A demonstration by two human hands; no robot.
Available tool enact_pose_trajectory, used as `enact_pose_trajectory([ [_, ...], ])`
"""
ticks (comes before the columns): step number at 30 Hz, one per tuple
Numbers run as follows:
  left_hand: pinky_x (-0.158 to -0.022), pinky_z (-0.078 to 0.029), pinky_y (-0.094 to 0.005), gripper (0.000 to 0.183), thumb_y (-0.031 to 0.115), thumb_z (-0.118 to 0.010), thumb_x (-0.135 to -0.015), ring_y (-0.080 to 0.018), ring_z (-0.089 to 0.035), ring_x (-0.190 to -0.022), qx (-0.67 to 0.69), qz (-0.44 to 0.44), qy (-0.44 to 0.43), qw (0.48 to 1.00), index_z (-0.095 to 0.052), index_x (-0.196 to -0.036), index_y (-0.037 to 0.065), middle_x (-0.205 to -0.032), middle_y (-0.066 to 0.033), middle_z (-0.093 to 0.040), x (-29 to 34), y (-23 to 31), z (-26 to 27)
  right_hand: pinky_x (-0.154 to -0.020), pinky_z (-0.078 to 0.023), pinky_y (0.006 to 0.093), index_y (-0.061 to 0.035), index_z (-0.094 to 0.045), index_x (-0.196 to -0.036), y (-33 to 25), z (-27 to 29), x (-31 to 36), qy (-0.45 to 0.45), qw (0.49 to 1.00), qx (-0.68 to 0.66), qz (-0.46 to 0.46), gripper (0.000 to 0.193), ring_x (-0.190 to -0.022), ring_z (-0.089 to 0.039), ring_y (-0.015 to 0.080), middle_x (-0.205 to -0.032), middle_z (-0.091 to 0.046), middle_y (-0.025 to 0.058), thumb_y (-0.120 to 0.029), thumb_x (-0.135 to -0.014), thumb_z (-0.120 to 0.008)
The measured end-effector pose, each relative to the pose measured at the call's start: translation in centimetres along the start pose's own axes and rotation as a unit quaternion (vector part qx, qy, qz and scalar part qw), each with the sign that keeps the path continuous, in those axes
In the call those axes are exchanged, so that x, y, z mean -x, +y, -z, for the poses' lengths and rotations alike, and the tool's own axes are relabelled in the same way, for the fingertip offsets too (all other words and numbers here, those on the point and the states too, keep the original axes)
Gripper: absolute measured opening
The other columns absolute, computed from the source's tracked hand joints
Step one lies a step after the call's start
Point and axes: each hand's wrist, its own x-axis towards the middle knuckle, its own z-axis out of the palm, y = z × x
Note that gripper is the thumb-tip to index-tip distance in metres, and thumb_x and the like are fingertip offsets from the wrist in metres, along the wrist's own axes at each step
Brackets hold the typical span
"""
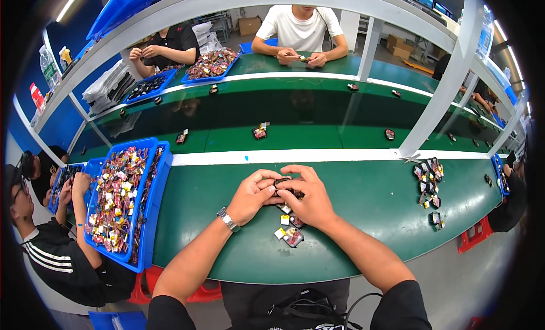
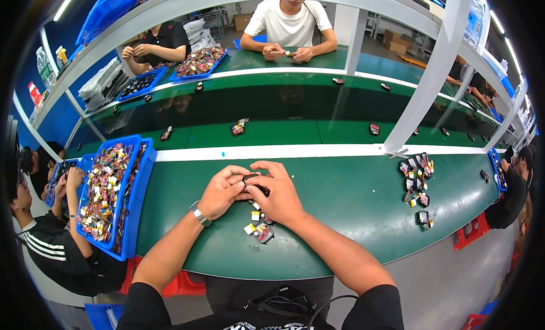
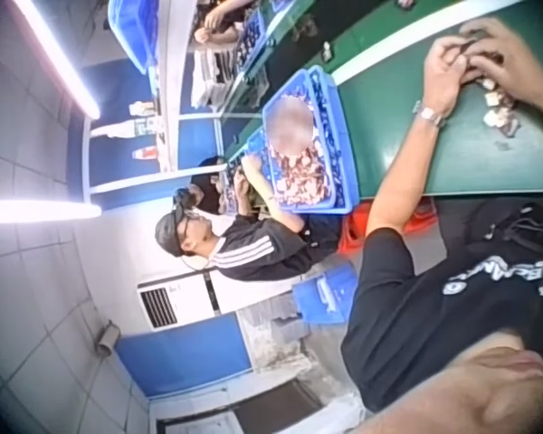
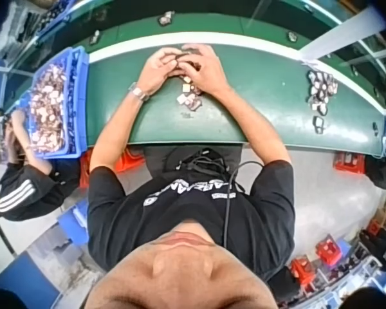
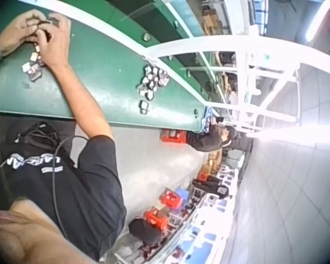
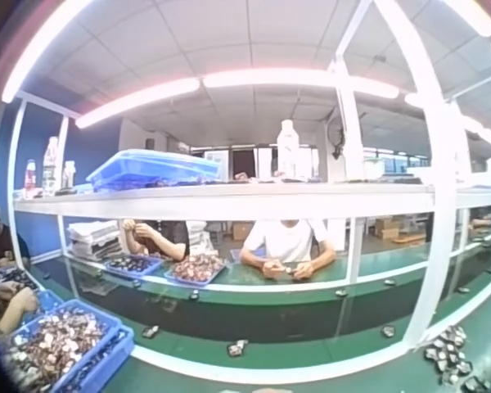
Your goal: Manually assembling and inspecting small electronic or mechanical components on a factory workbench.
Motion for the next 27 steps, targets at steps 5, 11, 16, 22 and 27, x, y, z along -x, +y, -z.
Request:
enact_pose_trajectory([
  [5, -0.094, -0.056, -0.0358, 0.023, 0.001, -0.051, -0.098, -0.0216, -0.062, -0.112, 0.006, -0.023, 0.013, 1.0, -0.049, -0.121, 0.0, -0.126, -0.0159, -0.059, 0.3, 0.1, 0.6, -0.093, -0.049, 0.0389, -0.005, -0.071, -0.095, -1.5, 0.2, -0.2, -0.011, 0.999, 0.026, 0.042, 0.015, -0.116, -0.053, 0.029, -0.121, -0.059, 0.0109, -0.007, -0.08, -0.07],
  [11, -0.094, -0.056, -0.0367, 0.024, 0.003, -0.053, -0.097, -0.021, -0.062, -0.111, 0.033, -0.003, 0.004, 0.999, -0.05, -0.121, 0.0, -0.124, -0.0147, -0.06, 0.1, 0.7, 0.1, -0.088, -0.05, 0.0374, -0.0069, -0.071, -0.093, -0.7, 0.3, -0.3, 0.027, 0.996, 0.048, 0.064, 0.017, -0.112, -0.055, 0.0283, -0.118, -0.061, 0.0085, -0.004, -0.076, -0.07],
  [16, -0.093, -0.057, -0.0395, 0.026, 0.004, -0.061, -0.093, -0.0231, -0.063, -0.111, 0.057, 0.006, 0.01, 0.998, -0.052, -0.117, 0.002, -0.126, -0.0163, -0.06, 0.2, 0.3, 0.7, -0.087, -0.051, 0.0364, -0.008, -0.073, -0.091, -0.3, 0.1, -0.4, 0.023, 0.998, 0.024, 0.059, 0.017, -0.112, -0.055, 0.0265, -0.118, -0.062, 0.0076, -0.003, -0.075, -0.072],
  [22, -0.092, -0.057, -0.0365, 0.026, 0.001, -0.057, -0.095, -0.0219, -0.064, -0.109, 0.063, 0.013, 0.013, 0.998, -0.052, -0.12, -0.001, -0.123, -0.0158, -0.061, 0.2, 0.3, 0.2, -0.091, -0.05, 0.0371, -0.009, -0.073, -0.094, 0.1, 0.0, -0.3, 0.009, 0.999, 0.001, 0.042, 0.019, -0.115, -0.054, 0.027, -0.121, -0.062, 0.0069, -0.003, -0.076, -0.07],
  [27, -0.091, -0.058, -0.0362, 0.026, 0.002, -0.056, -0.095, -0.0219, -0.065, -0.107, 0.053, -0.024, 0.046, 0.997, -0.052, -0.121, -0.002, -0.117, -0.0147, -0.063, 0.5, 0.1, 0.2, -0.096, -0.047, 0.04, -0.0065, -0.071, -0.1, -0.1, -0.3, -0.5, -0.021, 0.999, -0.026, 0.039, 0.021, -0.122, -0.05, 0.03, -0.126, -0.059, 0.0097, -0.004, -0.08, -0.066],
])
